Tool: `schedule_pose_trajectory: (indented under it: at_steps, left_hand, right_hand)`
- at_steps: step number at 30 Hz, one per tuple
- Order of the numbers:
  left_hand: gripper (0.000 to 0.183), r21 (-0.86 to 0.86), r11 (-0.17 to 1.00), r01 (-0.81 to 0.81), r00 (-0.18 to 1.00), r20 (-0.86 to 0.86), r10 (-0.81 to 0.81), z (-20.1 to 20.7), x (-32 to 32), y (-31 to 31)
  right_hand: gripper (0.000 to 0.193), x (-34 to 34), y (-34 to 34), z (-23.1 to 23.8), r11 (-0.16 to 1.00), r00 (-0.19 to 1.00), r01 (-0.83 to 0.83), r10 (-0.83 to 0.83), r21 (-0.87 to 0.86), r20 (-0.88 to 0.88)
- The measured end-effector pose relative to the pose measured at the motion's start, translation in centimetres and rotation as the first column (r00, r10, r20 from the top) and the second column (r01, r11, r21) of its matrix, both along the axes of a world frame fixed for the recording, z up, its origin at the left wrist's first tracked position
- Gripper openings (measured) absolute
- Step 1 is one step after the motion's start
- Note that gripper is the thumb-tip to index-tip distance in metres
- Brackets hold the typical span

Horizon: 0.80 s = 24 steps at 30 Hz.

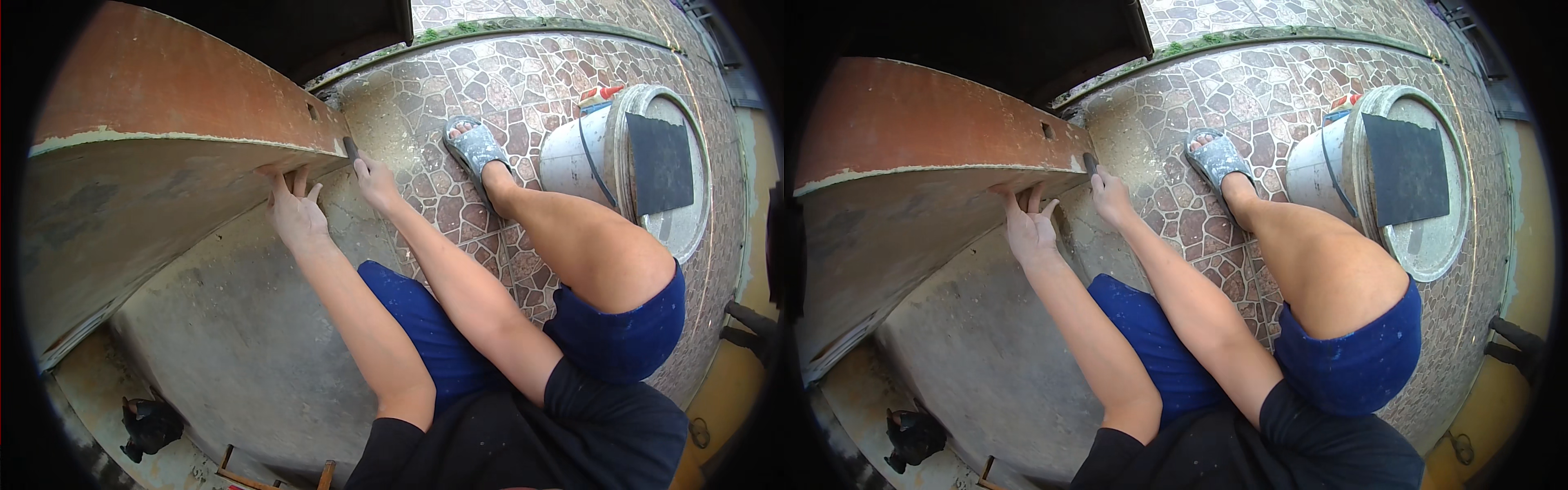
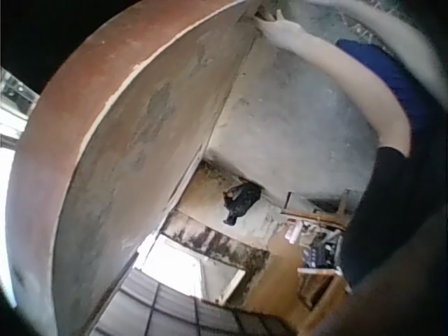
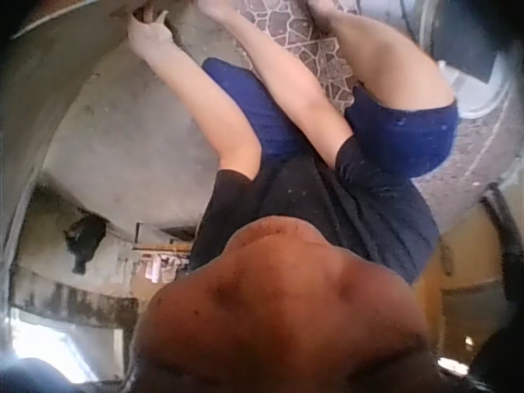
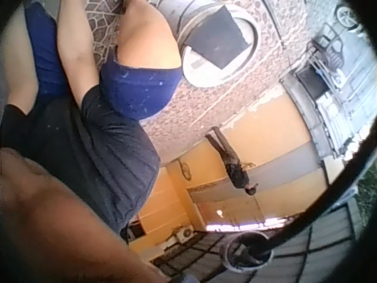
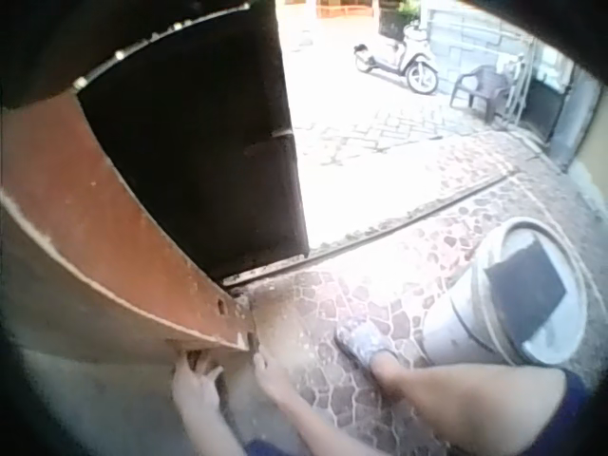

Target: Sanding the edges of a wooden door frame.

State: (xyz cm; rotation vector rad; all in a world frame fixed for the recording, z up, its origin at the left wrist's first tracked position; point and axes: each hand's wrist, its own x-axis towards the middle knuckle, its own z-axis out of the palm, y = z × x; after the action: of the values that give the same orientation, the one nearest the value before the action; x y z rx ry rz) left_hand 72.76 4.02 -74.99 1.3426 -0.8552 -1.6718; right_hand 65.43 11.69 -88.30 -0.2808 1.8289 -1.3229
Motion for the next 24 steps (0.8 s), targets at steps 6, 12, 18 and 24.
schedule_pose_trajectory:
  at_steps: [6,12,18,24]
  left_hand:
    - [0.07,0.001,1.0,-0.026,0.995,-0.097,0.026,0.7,-1.0,0.3]
    - [0.074,-0.011,1.0,-0.009,0.998,-0.067,0.008,-0.2,-0.1,-0.1]
    - [0.078,-0.023,0.999,0.045,0.995,-0.086,-0.047,0.4,-0.9,0.1]
    - [0.086,-0.024,0.998,0.057,0.995,-0.076,-0.059,-0.1,-0.1,0.0]
  right_hand:
    - [0.047,1.8,-0.1,-0.6,0.984,0.972,0.171,-0.176,-0.046,-0.156]
    - [0.048,1.7,1.7,-0.7,0.997,0.975,0.02,-0.035,-0.068,-0.22]
    - [0.047,-0.1,0.0,-0.2,0.996,0.978,0.086,-0.077,0.035,-0.193]
    - [0.041,2.6,2.3,0.5,0.992,0.949,0.076,-0.103,-0.1,-0.297]
